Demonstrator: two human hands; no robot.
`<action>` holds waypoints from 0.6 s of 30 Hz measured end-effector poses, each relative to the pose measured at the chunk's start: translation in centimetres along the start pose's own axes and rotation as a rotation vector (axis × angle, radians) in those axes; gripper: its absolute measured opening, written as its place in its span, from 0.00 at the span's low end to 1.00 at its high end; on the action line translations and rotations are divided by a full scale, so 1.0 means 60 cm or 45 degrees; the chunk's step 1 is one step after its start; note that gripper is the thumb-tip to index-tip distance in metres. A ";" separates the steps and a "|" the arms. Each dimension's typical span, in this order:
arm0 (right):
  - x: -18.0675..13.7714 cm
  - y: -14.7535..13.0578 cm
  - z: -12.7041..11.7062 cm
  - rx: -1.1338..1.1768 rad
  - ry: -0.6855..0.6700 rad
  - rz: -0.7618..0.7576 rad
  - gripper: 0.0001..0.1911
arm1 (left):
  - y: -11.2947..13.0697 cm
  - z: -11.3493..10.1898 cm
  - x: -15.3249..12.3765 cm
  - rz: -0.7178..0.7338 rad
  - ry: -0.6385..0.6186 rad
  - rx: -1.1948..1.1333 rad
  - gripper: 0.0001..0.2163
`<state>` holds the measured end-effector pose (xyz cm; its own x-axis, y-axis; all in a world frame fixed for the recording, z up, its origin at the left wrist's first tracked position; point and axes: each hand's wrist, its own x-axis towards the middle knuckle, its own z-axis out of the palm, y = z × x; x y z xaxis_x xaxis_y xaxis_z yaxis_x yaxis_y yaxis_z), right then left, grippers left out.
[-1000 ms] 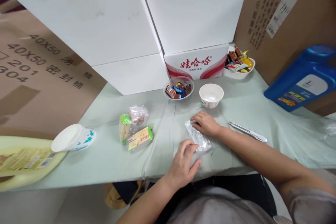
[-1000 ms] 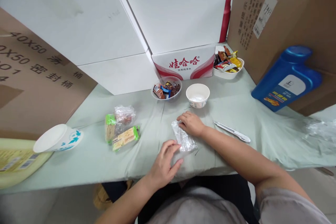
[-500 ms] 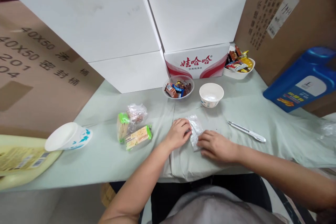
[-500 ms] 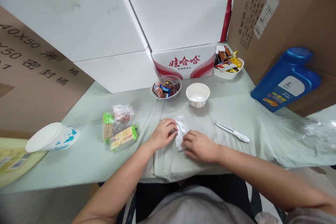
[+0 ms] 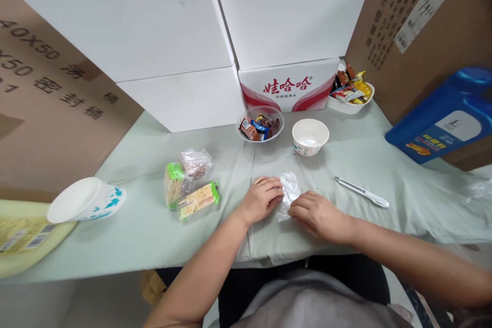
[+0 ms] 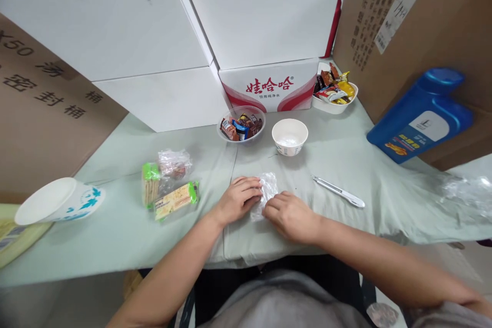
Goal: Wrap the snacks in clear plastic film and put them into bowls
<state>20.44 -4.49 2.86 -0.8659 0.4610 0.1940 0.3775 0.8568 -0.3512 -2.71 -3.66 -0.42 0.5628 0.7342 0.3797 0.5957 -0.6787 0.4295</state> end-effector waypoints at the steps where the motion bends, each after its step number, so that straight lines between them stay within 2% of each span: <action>1: 0.009 0.005 -0.006 0.037 0.010 0.055 0.12 | -0.001 0.001 0.000 0.013 0.002 -0.013 0.09; 4: 0.044 0.034 -0.018 0.106 0.039 0.281 0.12 | -0.005 0.004 0.000 0.021 0.016 -0.014 0.13; 8: 0.087 0.074 -0.008 -0.033 -0.041 0.537 0.11 | -0.007 0.006 -0.001 0.001 0.051 -0.007 0.10; 11: 0.096 0.085 0.012 -0.114 -0.059 0.582 0.11 | -0.003 0.003 -0.002 -0.051 0.117 -0.018 0.09; 14: 0.092 0.086 0.027 -0.132 -0.029 0.588 0.12 | 0.004 -0.001 -0.002 -0.103 0.266 0.038 0.10; 16: 0.088 0.086 0.031 -0.134 -0.017 0.586 0.12 | 0.009 -0.002 -0.002 -0.020 0.296 0.104 0.10; 18: 0.085 0.087 0.030 -0.127 -0.009 0.577 0.12 | 0.014 -0.001 0.000 0.153 0.277 0.192 0.10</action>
